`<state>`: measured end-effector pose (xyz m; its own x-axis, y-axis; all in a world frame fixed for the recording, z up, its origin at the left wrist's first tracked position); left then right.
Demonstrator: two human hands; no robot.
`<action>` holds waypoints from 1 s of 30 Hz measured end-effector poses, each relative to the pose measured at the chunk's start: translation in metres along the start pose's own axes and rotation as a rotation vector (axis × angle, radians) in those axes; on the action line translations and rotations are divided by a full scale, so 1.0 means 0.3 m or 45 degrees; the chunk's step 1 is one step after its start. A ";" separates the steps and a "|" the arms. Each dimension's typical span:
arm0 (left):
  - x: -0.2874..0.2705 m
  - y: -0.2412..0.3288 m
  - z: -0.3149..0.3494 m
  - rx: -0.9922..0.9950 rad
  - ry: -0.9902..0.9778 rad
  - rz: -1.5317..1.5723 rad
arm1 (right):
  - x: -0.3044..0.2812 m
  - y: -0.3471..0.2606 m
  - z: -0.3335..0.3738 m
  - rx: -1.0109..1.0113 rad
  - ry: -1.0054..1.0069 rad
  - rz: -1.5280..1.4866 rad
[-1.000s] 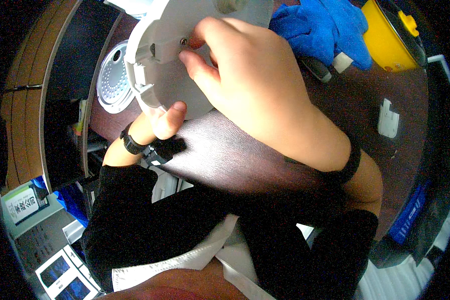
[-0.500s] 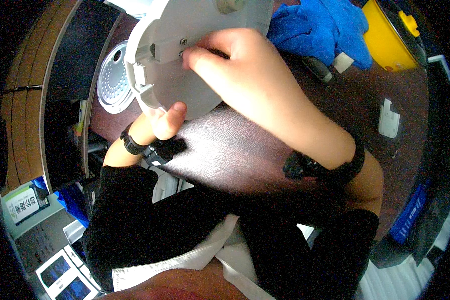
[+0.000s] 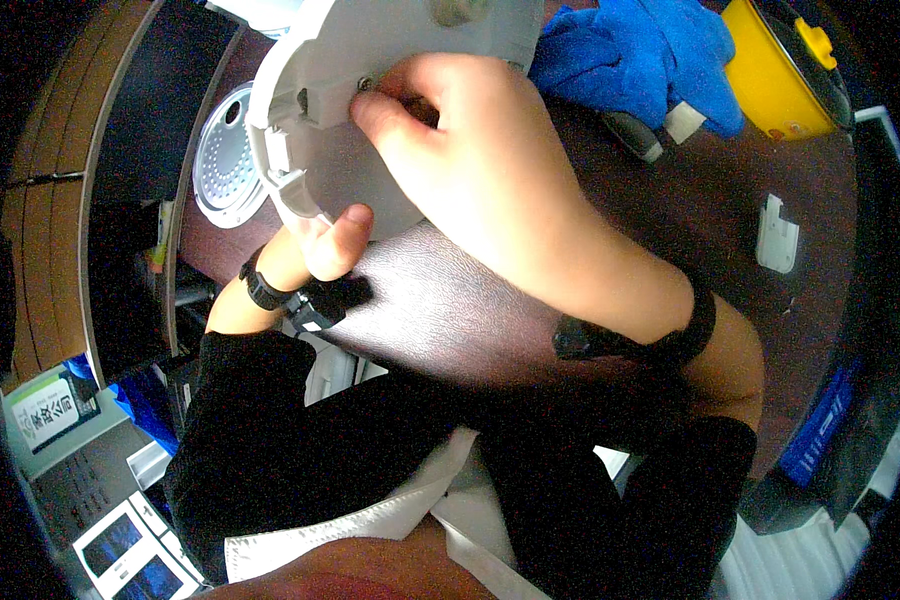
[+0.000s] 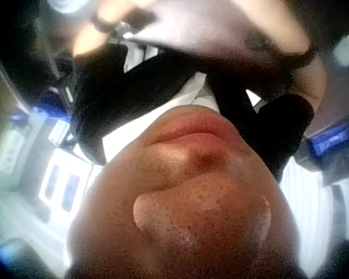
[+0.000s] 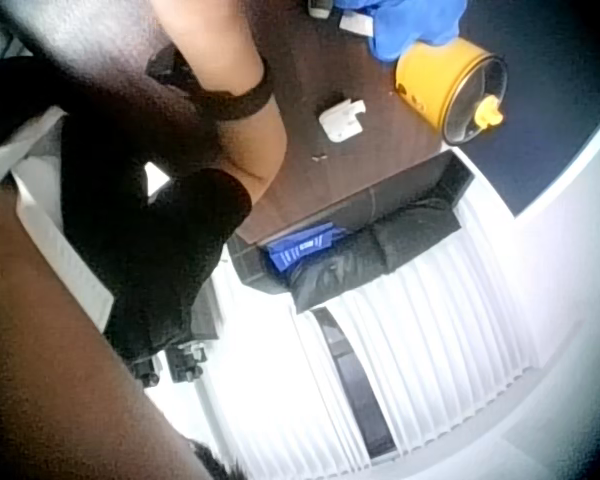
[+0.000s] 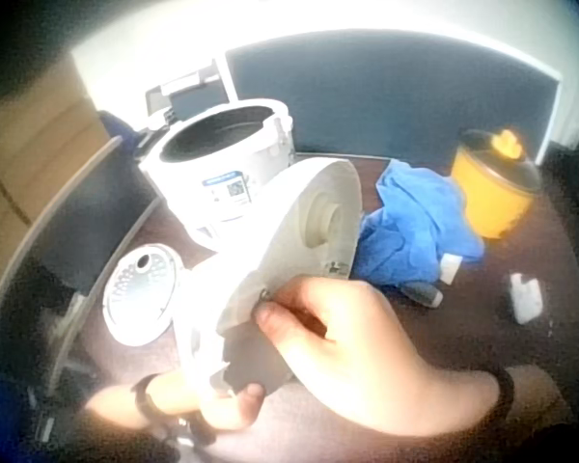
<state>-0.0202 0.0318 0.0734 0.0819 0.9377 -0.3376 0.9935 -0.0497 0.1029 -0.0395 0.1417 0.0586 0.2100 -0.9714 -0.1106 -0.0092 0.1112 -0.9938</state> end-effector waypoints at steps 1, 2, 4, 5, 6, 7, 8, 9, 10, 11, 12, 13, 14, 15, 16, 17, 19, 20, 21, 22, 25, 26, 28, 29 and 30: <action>0.000 0.001 0.000 0.004 -0.001 -0.001 | 0.008 0.026 -0.002 0.166 -0.116 -0.177; -0.001 0.000 0.002 0.001 0.002 0.002 | 0.014 0.048 0.003 0.333 -0.232 -0.353; 0.002 -0.002 0.001 0.002 -0.002 0.001 | 0.018 0.063 0.008 0.430 -0.280 -0.450; 0.002 -0.001 -0.002 0.008 0.000 0.000 | 0.010 0.058 0.003 0.363 -0.212 -0.366; 0.002 0.001 -0.002 0.004 -0.002 -0.005 | 0.004 0.051 0.000 0.296 -0.150 -0.282; 0.001 0.001 -0.004 0.005 -0.004 -0.008 | -0.011 0.018 0.003 0.112 -0.049 -0.047; -0.002 0.001 -0.005 0.006 -0.003 -0.014 | -0.019 -0.017 0.015 -0.073 0.054 0.187; 0.000 0.003 -0.004 0.011 -0.002 -0.015 | -0.022 -0.052 0.032 -0.256 0.160 0.424; 0.001 0.003 -0.005 0.015 -0.001 -0.018 | -0.026 -0.090 0.052 -0.462 0.271 0.508; 0.002 0.003 -0.006 0.015 0.000 -0.014 | -0.022 -0.093 0.055 -0.500 0.279 0.521; 0.002 0.005 -0.008 0.019 -0.004 -0.014 | -0.019 -0.095 0.059 -0.539 0.289 0.534; 0.002 0.005 -0.006 0.022 -0.003 -0.017 | -0.015 -0.098 0.065 -0.578 0.299 0.546; 0.002 0.008 -0.006 0.026 -0.003 -0.017 | -0.015 -0.082 0.057 -0.495 0.267 0.457; 0.003 0.005 -0.008 0.030 -0.001 -0.013 | -0.013 -0.067 0.051 -0.411 0.237 0.369; 0.005 0.005 -0.006 0.034 0.000 -0.011 | -0.013 -0.052 0.047 -0.327 0.207 0.280; 0.006 0.003 -0.006 0.040 0.000 -0.011 | -0.011 -0.032 0.038 -0.199 0.124 0.148; 0.000 0.005 -0.004 0.049 0.004 -0.016 | 0.009 -0.002 0.028 0.066 -0.096 -0.194; -0.001 0.008 -0.004 0.056 0.003 -0.024 | 0.021 0.015 0.026 0.218 -0.201 -0.397; 0.000 0.006 -0.004 0.066 0.007 -0.020 | 0.036 0.031 0.033 0.382 -0.342 -0.671; 0.001 0.003 -0.002 0.078 0.006 -0.019 | 0.058 0.044 0.045 0.546 -0.483 -0.946; 0.000 -0.010 0.001 0.117 0.014 -0.013 | 0.058 0.047 0.048 0.567 -0.569 -0.982; 0.000 -0.014 0.004 0.128 0.015 -0.014 | 0.017 0.019 0.019 0.203 -0.377 -0.596; 0.001 -0.017 0.008 0.157 0.014 -0.010 | -0.004 -0.033 0.019 -0.340 -0.066 0.065; 0.001 -0.023 0.009 0.183 0.016 -0.006 | -0.008 -0.061 0.037 -0.517 0.092 0.329; -0.002 -0.035 0.015 0.220 0.013 0.000 | -0.009 -0.088 0.058 -0.534 0.160 0.472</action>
<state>-0.0304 0.0302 0.0683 0.0818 0.9411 -0.3279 0.9924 -0.1072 -0.0602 -0.0229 0.1451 0.0854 0.0012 -0.9038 -0.4280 -0.4524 0.3812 -0.8062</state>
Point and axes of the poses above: each hand's wrist, its own z-axis away from the middle knuckle, its own x-axis out of the palm, y = z × x, the point moved 8 cm from there along -z, towards the middle knuckle, and after that the axes turned 12 degrees about x, right-handed, at the moved point
